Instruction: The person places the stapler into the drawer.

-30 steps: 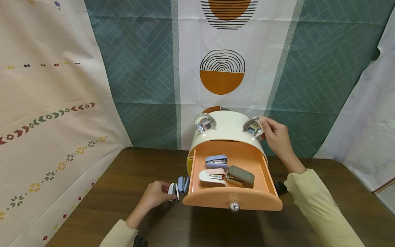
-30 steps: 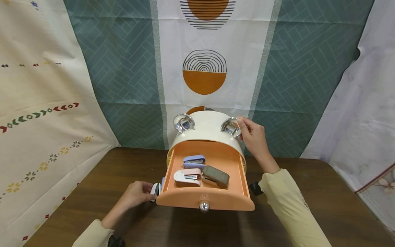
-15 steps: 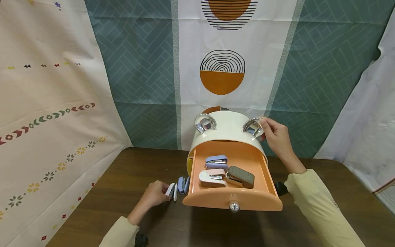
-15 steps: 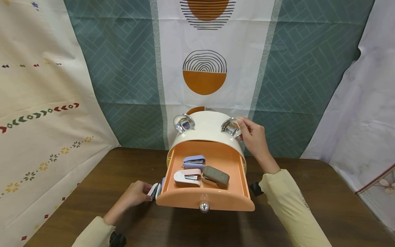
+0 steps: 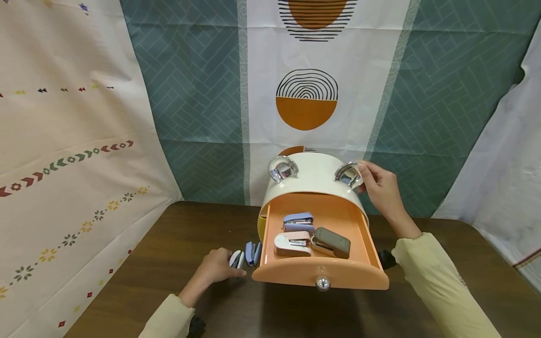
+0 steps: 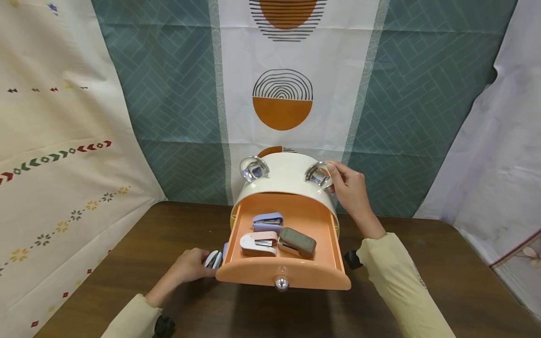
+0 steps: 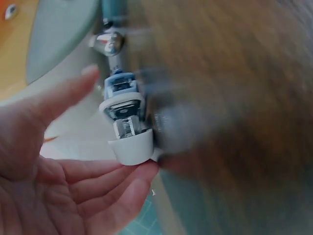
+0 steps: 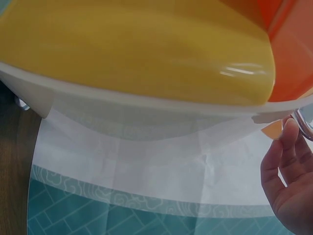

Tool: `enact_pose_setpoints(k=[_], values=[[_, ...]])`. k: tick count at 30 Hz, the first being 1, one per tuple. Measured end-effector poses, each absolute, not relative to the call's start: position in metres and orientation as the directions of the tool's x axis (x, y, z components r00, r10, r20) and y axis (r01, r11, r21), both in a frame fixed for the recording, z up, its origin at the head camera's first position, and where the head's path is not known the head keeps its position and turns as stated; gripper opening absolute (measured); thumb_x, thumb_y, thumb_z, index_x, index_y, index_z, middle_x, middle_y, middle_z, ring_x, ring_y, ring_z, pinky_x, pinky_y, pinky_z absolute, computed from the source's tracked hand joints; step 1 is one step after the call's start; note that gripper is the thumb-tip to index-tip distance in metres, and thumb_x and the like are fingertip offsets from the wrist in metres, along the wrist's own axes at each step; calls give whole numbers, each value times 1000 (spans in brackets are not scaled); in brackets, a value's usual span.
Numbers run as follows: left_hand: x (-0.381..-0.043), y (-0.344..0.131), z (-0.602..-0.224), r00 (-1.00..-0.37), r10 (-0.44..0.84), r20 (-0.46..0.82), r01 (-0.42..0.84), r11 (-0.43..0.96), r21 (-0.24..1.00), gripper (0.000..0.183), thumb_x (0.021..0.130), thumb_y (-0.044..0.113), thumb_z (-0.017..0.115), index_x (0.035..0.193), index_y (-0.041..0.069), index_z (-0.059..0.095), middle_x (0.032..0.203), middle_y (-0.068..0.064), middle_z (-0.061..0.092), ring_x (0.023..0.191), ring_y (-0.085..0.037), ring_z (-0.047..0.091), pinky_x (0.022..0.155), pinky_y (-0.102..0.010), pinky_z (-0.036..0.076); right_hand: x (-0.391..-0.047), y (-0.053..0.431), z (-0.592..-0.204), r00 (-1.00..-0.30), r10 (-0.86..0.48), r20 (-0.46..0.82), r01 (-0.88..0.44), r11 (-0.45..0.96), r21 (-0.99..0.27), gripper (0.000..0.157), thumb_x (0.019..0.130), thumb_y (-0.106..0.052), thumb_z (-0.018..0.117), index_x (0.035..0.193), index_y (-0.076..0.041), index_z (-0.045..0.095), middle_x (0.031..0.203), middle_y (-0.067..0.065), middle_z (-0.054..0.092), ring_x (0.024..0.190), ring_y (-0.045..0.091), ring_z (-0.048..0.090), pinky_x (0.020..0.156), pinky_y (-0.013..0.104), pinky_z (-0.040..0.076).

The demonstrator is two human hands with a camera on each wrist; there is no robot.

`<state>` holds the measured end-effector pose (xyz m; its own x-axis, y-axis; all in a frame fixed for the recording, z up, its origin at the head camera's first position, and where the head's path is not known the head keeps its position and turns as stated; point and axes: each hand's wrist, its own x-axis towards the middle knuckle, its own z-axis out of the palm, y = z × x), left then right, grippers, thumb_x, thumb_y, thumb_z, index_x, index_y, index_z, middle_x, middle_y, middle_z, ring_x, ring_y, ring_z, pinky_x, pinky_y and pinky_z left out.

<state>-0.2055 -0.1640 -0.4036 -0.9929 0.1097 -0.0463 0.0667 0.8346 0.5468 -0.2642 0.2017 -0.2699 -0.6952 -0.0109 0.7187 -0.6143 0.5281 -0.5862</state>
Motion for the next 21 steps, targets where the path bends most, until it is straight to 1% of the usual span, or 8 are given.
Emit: enact_pose_setpoints(k=[6, 10, 12, 15, 19, 21], values=[[-206, -162, -404, -999, 41, -3, 35, 897, 441, 31, 60, 25, 83, 65, 6, 59, 56, -1, 50, 50, -15, 46, 44, -27, 35, -265, 204, -272, -687, -19, 726, -623, 529, -576, 27, 94, -14, 50, 111, 2, 63, 60, 9, 58, 47, 5, 50, 48, 15, 42], [-207, -165, -404, -999, 39, 25, 46, 898, 438, 25, 60, 21, 80, 62, 7, 60, 54, 0, 50, 49, -14, 46, 44, -27, 35, -266, 206, -274, -679, -19, 734, -627, 534, -566, 28, 94, -16, 50, 111, 1, 63, 58, 5, 57, 47, 12, 51, 48, 16, 42], [-207, -168, -403, -998, 43, 55, 63, 894, 444, 21, 59, 20, 78, 61, 8, 61, 54, 2, 51, 49, -14, 45, 45, -27, 35, -266, 207, -274, -678, -21, 735, -627, 537, -564, 28, 94, -16, 50, 111, 1, 63, 58, 5, 57, 47, 13, 52, 48, 17, 43], [-207, -173, -398, -994, 43, 101, 85, 882, 464, 19, 59, 19, 76, 68, 6, 65, 58, 1, 54, 52, -14, 47, 48, -29, 37, -267, 207, -274, -680, -20, 733, -627, 534, -566, 27, 94, -15, 50, 110, 1, 63, 58, 8, 57, 47, 12, 51, 48, 18, 43], [-206, -177, -386, -989, 16, 150, 90, 861, 501, 30, 60, 20, 76, 83, 3, 68, 69, -2, 61, 60, -15, 52, 54, -31, 41, -266, 205, -273, -688, -18, 726, -625, 523, -580, 26, 93, -11, 50, 111, 2, 63, 58, 12, 57, 47, 8, 50, 47, 17, 41], [-203, -178, -377, -984, 2, 177, 96, 846, 525, 32, 61, 20, 76, 86, 2, 68, 72, -3, 62, 62, -15, 53, 55, -31, 42, -264, 203, -270, -689, -19, 724, -627, 517, -583, 25, 93, -8, 50, 111, 4, 62, 59, 14, 57, 47, 8, 50, 47, 16, 41]])
